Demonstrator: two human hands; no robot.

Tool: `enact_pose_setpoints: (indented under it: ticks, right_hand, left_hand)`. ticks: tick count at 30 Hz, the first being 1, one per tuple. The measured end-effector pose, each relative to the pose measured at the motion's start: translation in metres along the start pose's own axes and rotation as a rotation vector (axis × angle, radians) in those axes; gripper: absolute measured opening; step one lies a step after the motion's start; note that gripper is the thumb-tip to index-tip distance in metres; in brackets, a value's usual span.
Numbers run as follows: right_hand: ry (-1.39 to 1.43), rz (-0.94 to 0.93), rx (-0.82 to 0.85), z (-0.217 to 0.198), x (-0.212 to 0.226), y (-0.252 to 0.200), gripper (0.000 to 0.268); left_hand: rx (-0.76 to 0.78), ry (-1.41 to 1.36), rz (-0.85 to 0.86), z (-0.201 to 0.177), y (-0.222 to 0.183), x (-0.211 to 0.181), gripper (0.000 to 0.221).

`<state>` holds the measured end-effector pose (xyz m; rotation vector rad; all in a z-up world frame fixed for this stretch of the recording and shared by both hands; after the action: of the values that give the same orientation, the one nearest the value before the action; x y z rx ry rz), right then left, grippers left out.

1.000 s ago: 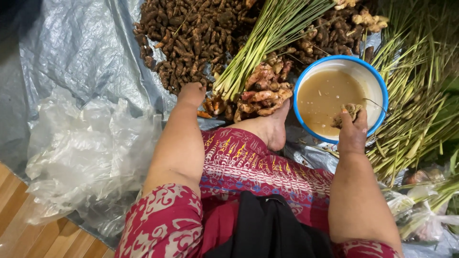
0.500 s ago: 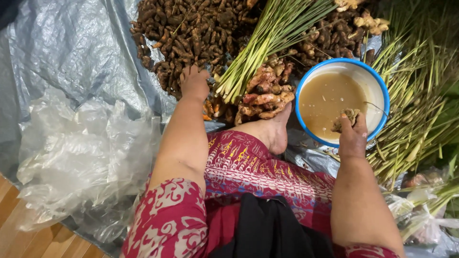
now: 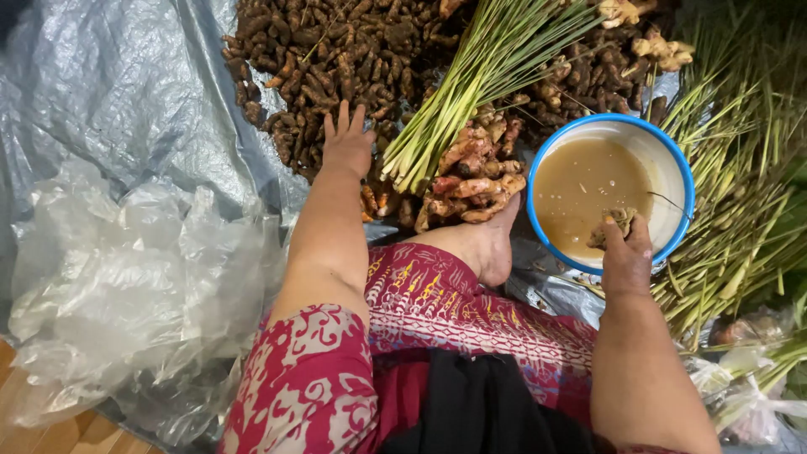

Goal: Washing and cleaning ginger roots in a bowl of water while sitting on the floor

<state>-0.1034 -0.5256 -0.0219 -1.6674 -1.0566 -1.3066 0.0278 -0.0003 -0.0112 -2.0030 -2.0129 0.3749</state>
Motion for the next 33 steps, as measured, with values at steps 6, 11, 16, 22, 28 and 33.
enact_pose_setpoints:
  ticks: [6, 11, 16, 22, 28, 33]
  right_hand:
    - [0.024, 0.005, 0.008, 0.011, 0.030, -0.014, 0.018]
    - [-0.010, -0.008, 0.013, 0.008, 0.032, -0.011, 0.018]
    - [0.029, 0.010, 0.021, 0.016, 0.049, -0.021, 0.017]
    - [-0.122, -0.013, 0.028, 0.007, 0.038, -0.010, 0.017]
    - [-0.130, 0.010, 0.003, 0.011, 0.042, -0.015, 0.019]
    - [-0.088, -0.006, 0.029, 0.010, 0.027, -0.007, 0.019]
  left_hand:
    - [0.038, 0.107, 0.090, -0.005, -0.007, -0.004, 0.058]
    - [0.071, 0.127, 0.110, 0.005, 0.008, -0.007, 0.060]
    - [0.070, 0.141, 0.075, 0.021, 0.018, 0.003, 0.058]
    - [0.042, 0.126, 0.100, 0.008, 0.010, 0.000, 0.046]
    - [-0.009, 0.023, 0.009, -0.008, -0.004, 0.023, 0.046]
    - [-0.215, -0.299, -0.138, 0.026, 0.023, 0.073, 0.025]
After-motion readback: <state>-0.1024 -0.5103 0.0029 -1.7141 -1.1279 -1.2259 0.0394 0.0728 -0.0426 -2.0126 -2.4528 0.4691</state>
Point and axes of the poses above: each hand's wrist, its own y-axis towards the middle knuckle, its own z-axis out of the palm, x = y × z, the point moved 3 cm from there along y, towards the middle knuckle, and after that the axes turned 1 degree about -z, right-handed, at the moved point
